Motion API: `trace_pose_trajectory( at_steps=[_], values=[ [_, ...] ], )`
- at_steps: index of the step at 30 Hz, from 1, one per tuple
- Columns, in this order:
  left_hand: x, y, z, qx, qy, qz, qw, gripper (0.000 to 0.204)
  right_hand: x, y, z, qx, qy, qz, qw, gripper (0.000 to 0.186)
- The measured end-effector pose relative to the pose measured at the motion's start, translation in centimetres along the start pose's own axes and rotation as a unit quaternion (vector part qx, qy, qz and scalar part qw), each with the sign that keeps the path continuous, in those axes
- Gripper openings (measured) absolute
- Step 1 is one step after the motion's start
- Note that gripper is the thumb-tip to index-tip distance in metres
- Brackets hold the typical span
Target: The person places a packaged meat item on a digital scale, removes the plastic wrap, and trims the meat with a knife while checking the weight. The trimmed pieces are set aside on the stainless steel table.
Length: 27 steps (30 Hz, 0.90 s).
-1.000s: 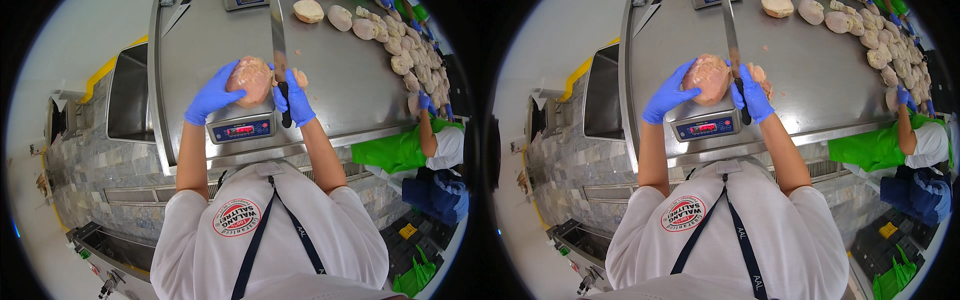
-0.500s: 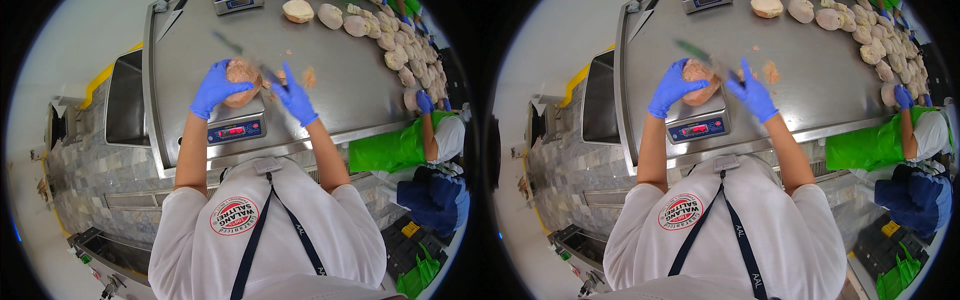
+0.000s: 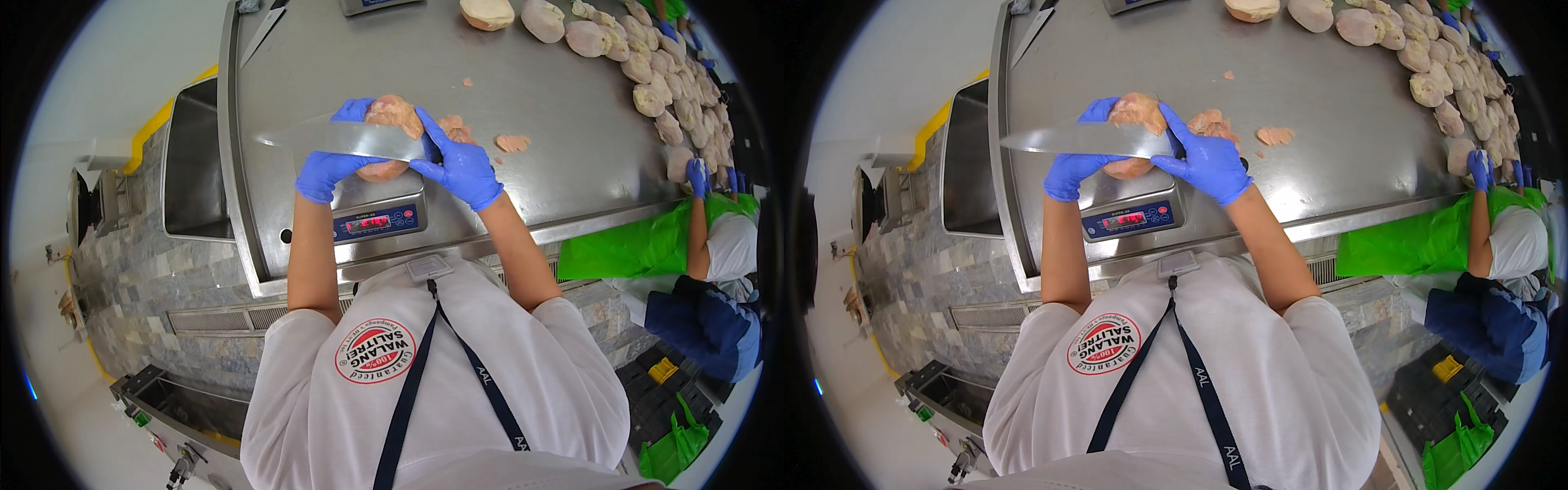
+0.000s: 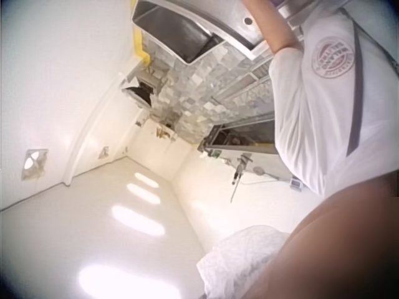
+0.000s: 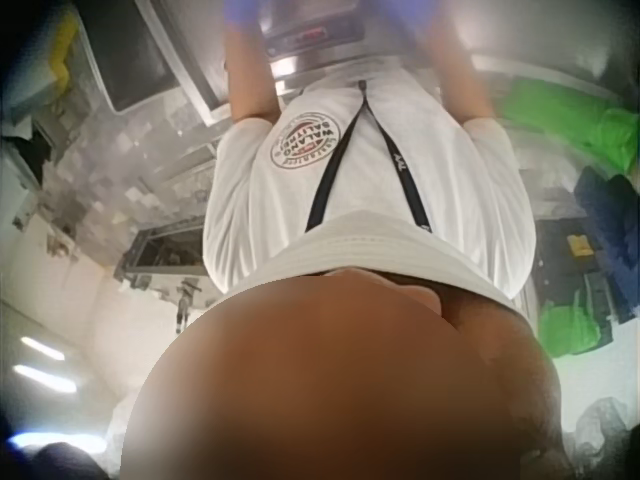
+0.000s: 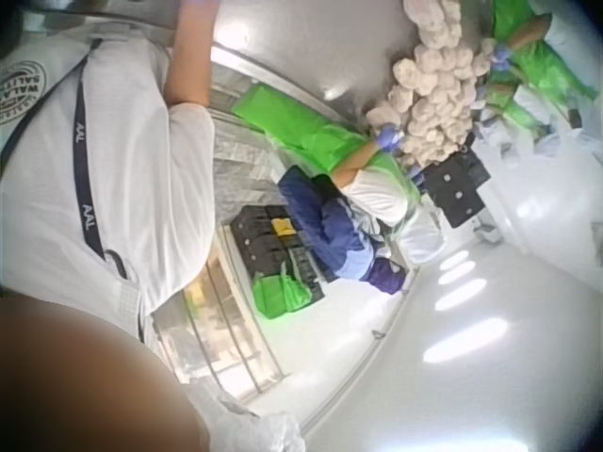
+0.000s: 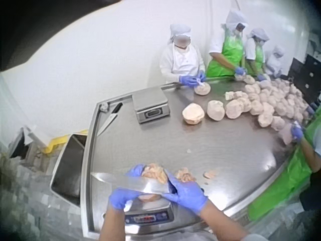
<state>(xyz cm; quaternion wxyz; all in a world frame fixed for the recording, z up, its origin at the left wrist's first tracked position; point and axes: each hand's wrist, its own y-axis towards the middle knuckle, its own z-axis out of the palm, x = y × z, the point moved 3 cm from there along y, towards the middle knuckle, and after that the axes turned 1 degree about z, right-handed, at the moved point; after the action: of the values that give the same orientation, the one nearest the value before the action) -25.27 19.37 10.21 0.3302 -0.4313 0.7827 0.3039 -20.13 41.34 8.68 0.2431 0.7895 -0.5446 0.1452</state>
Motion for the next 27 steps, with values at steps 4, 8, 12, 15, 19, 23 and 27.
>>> trace_pose_trajectory(
  at_steps=[4,8,12,15,19,23,27],
  values=[
    [-1.3,1.1,-0.1,0.054,-0.137,-0.142,0.979,0.075,1.5,1.0,2.1,-0.049,0.137,0.132,0.981,0.078],
    [-0.8,0.6,-1.0,0.021,-0.116,-0.108,0.987,0.078,1.4,1.6,0.9,0.032,0.144,0.102,0.984,0.076],
    [0.5,0.5,-2.0,0.053,-0.061,-0.042,0.996,0.076,-0.9,2.1,-1.1,0.117,0.107,0.018,0.987,0.077],
    [0.4,0.4,-1.7,0.095,-0.04,-0.02,0.995,0.072,-0.9,2.5,-2.3,0.168,0.08,0.008,0.982,0.079],
    [-2.0,0.2,-1.3,0.077,-0.034,-0.075,0.994,0.07,0.5,2.9,-0.8,0.18,0.087,0.05,0.979,0.077],
    [-0.3,-0.3,-1.0,0.056,-0.144,-0.114,0.981,0.071,2.3,2.9,-0.3,0.141,0.182,0.134,0.964,0.073],
    [-0.9,-0.8,-1.3,0.07,-0.133,-0.132,0.98,0.071,0.6,2.9,-0.1,0.142,0.212,0.052,0.965,0.07]
  ],
)
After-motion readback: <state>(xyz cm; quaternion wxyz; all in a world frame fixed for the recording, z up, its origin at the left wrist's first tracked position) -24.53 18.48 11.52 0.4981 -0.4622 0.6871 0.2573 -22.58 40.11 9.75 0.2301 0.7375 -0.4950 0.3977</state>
